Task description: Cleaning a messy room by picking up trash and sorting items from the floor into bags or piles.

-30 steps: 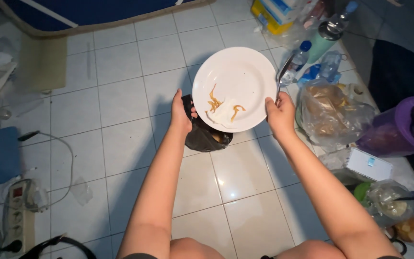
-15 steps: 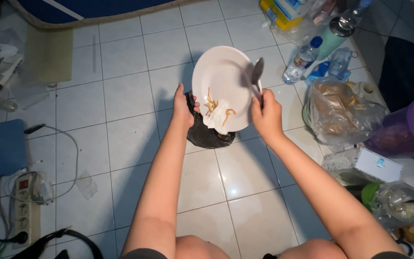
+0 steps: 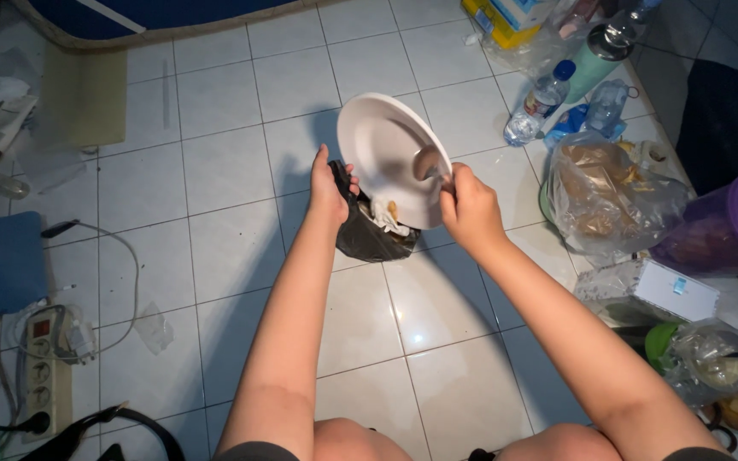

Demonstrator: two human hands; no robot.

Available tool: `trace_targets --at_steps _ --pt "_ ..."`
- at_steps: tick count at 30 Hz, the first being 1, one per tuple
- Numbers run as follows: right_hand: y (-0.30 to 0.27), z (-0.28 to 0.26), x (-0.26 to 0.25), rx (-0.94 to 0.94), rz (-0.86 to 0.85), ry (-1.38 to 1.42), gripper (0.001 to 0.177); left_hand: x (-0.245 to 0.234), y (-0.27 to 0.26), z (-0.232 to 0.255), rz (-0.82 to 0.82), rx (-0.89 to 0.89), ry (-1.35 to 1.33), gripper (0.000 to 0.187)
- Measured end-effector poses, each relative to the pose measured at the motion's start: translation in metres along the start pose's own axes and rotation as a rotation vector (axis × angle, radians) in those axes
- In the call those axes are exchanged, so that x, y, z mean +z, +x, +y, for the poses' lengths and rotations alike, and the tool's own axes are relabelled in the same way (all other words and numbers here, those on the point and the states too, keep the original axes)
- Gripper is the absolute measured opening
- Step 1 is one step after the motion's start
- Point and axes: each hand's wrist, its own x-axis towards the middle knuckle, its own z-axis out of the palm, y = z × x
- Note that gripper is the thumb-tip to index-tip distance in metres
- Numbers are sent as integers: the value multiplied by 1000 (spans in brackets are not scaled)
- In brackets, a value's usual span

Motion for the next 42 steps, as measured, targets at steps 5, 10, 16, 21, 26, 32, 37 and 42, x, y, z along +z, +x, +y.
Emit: trace_targets --at_steps 5,10,16,21,26,32,37,42 --pt "-3 4 -1 -57 35 -66 21 2 -5 0 -36 -1 4 53" --pt "-1 9 -8 -33 96 -5 22 2 -1 -2 -46 -26 16 54" --pt "0 17 -8 103 228 118 16 5 -6 -6 -36 50 51 44" --pt "3 20 -9 147 266 181 12 11 -19 -5 -14 60 -3 46" --pt "8 48 -10 507 303 541 12 -5 -9 -8 -58 134 199 43" --pt "-36 153 4 941 253 960 6 22 -46 0 -41 91 333 32" --pt "-93 219 7 1079 201 925 11 20 -36 -19 -86 114 299 28" --pt "-125 236 6 1259 102 712 8 36 -47 -43 -121 27 395 22"
